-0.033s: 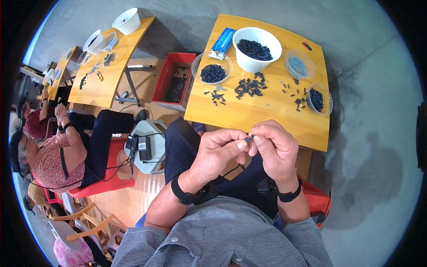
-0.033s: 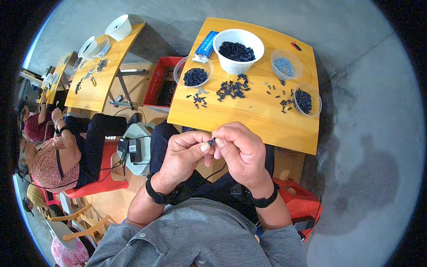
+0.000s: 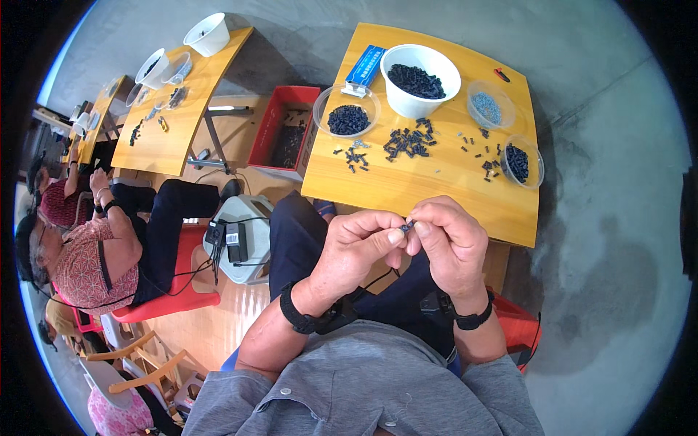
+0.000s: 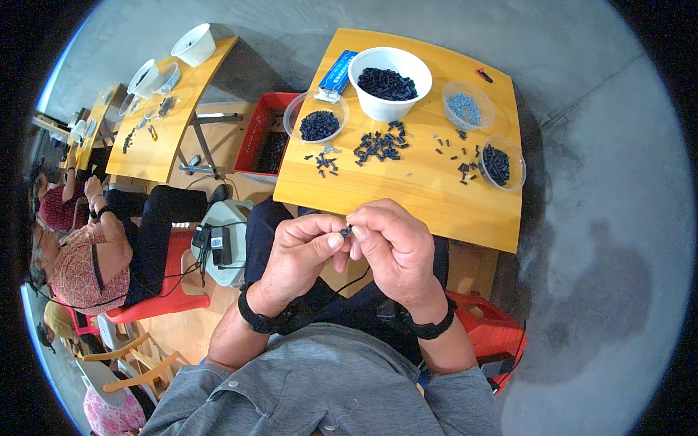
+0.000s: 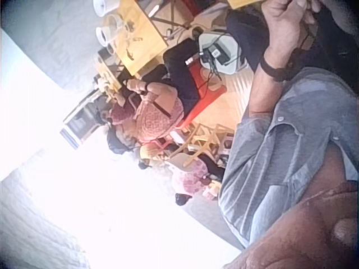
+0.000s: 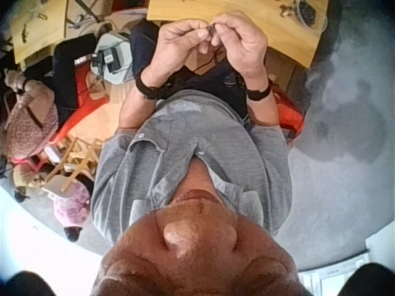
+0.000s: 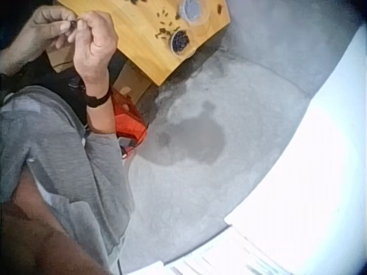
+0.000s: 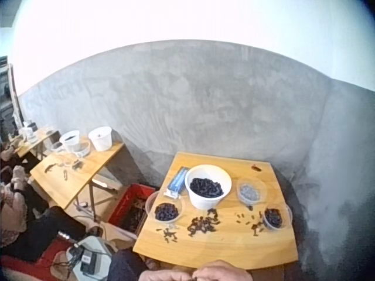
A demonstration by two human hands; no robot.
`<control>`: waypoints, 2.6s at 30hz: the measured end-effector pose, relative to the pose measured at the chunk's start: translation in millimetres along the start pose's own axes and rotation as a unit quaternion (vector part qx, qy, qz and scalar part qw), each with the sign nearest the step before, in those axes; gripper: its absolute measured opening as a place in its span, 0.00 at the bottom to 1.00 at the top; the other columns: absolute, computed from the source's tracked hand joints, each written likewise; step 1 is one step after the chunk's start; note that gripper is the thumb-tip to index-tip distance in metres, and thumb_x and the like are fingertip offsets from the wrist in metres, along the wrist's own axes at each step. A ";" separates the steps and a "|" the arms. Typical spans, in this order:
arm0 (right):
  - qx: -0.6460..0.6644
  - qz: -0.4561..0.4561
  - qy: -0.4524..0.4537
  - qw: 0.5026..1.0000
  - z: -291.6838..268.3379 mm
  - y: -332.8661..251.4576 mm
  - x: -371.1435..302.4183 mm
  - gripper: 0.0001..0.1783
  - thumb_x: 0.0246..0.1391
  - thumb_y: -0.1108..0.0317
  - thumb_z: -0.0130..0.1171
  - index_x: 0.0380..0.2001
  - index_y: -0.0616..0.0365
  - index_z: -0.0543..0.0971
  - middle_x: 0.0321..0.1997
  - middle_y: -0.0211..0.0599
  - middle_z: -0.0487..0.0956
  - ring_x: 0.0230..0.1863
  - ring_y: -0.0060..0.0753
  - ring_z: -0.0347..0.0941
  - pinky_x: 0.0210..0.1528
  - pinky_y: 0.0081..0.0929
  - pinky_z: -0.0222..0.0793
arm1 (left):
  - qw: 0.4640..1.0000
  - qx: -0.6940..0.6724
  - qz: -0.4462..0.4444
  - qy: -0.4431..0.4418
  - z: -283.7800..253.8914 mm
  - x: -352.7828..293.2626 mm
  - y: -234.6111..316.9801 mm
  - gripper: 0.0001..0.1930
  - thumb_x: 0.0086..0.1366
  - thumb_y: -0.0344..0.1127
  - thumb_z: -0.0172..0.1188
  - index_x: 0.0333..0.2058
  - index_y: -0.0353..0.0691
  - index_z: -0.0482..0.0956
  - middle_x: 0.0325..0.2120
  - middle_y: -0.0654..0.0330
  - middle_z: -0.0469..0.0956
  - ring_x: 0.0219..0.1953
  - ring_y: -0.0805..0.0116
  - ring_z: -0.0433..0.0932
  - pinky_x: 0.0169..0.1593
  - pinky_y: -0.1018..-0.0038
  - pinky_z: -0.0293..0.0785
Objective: Assembling small blue plastic components at a wooden table in a workshop.
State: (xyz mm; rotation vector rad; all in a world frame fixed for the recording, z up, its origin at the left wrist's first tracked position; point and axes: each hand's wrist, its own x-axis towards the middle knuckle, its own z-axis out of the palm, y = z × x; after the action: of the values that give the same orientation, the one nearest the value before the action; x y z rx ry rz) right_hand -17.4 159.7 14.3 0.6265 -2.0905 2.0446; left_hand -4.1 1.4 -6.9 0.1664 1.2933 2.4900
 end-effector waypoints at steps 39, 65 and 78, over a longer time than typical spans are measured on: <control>-0.093 -0.061 -0.021 0.994 -10.2 5.8 8.1 0.05 0.54 0.80 0.54 0.34 0.64 0.76 0.28 0.39 0.75 0.22 0.25 0.72 0.24 0.20 0.68 | 0.999 -0.010 -0.036 0.004 2.1 10.7 1.3 0.07 0.65 0.26 0.51 0.33 0.30 0.77 0.28 0.59 0.78 0.23 0.78 0.72 0.30 0.82 0.71; -0.144 -0.090 -0.118 0.978 -31.2 7.3 10.4 0.06 0.51 0.77 0.57 0.34 0.62 0.77 0.30 0.41 0.74 0.27 0.36 0.72 0.28 0.26 0.68 | 0.994 0.074 -0.081 -0.004 5.9 13.6 4.5 0.07 0.62 0.25 0.56 0.37 0.30 0.79 0.23 0.61 0.78 0.23 0.76 0.75 0.30 0.80 0.73; -0.085 -0.068 -0.121 0.987 -27.5 -1.3 7.4 0.07 0.53 0.78 0.53 0.36 0.64 0.77 0.32 0.39 0.74 0.29 0.28 0.72 0.30 0.22 0.68 | 0.995 0.055 -0.078 -0.002 10.5 5.6 9.6 0.06 0.62 0.26 0.57 0.35 0.30 0.78 0.26 0.60 0.78 0.24 0.76 0.76 0.30 0.80 0.74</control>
State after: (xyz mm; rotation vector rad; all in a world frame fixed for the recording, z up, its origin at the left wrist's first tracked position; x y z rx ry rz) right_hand -28.5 185.3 20.0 1.0023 -2.2496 1.7697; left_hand -9.1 6.3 6.7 0.0935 1.3857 2.2897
